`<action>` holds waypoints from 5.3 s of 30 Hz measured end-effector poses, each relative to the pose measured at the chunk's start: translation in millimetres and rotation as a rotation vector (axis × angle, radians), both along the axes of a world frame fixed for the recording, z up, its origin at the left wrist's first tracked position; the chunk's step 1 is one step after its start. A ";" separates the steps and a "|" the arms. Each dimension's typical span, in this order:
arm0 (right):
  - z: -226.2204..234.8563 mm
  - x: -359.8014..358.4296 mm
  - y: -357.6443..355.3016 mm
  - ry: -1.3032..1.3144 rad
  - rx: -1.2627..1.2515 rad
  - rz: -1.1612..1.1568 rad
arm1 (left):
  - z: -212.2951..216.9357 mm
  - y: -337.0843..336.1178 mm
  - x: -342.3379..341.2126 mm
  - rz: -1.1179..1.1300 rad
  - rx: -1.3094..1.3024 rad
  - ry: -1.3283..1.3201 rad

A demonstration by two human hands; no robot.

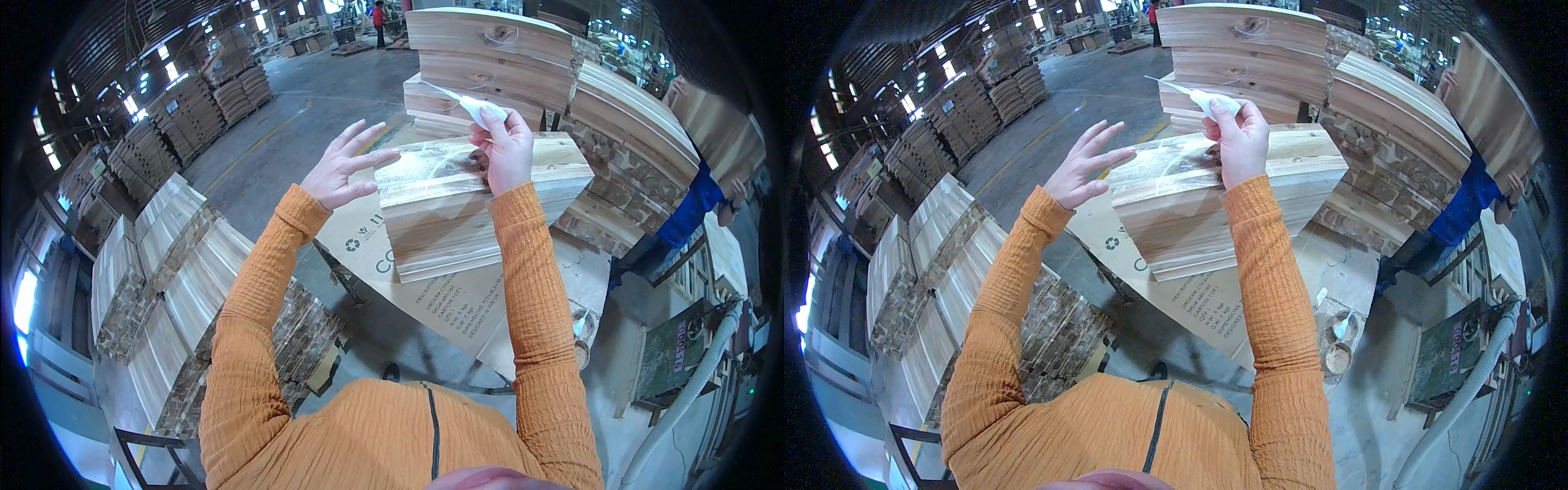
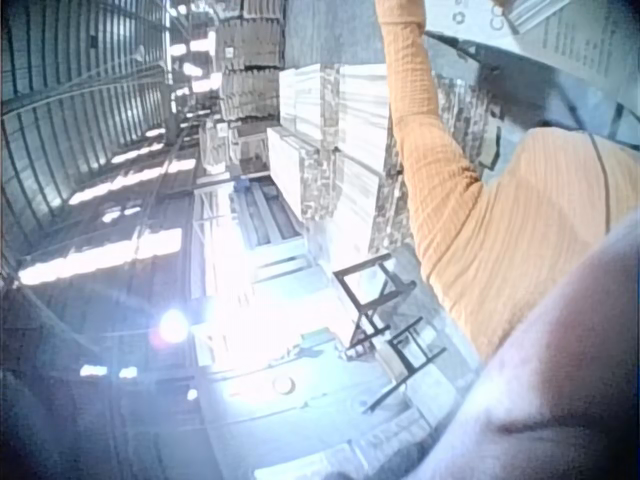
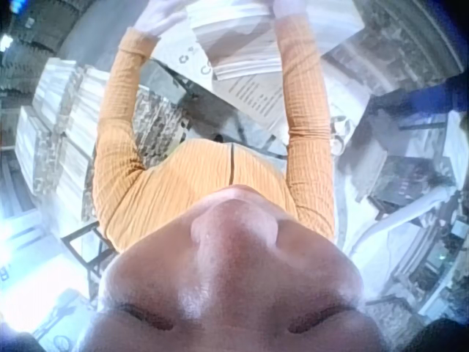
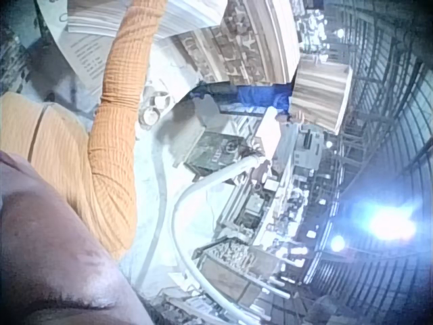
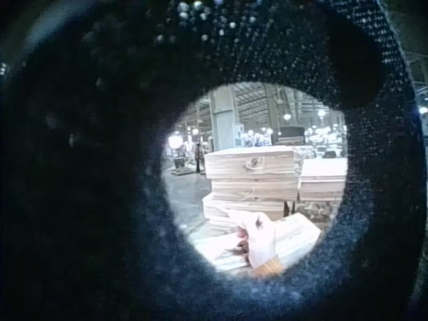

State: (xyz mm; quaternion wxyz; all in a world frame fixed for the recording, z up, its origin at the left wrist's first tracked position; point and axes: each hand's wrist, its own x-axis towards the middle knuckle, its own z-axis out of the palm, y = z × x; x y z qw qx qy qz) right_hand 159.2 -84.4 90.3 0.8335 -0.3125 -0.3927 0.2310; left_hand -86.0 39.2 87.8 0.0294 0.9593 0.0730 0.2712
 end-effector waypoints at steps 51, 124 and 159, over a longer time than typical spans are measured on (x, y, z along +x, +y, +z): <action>1.4 -13.7 1.6 -0.560 -0.191 0.035 | -133.7 -56.3 64.7 0.074 -0.615 -0.953; 0.6 -13.2 -1.5 -0.462 -0.133 -0.039 | -130.9 -57.3 65.0 0.070 -0.588 -0.975; -1.0 -11.7 -0.4 -0.379 -0.065 -0.094 | -132.8 -54.2 64.2 0.108 -0.455 -0.960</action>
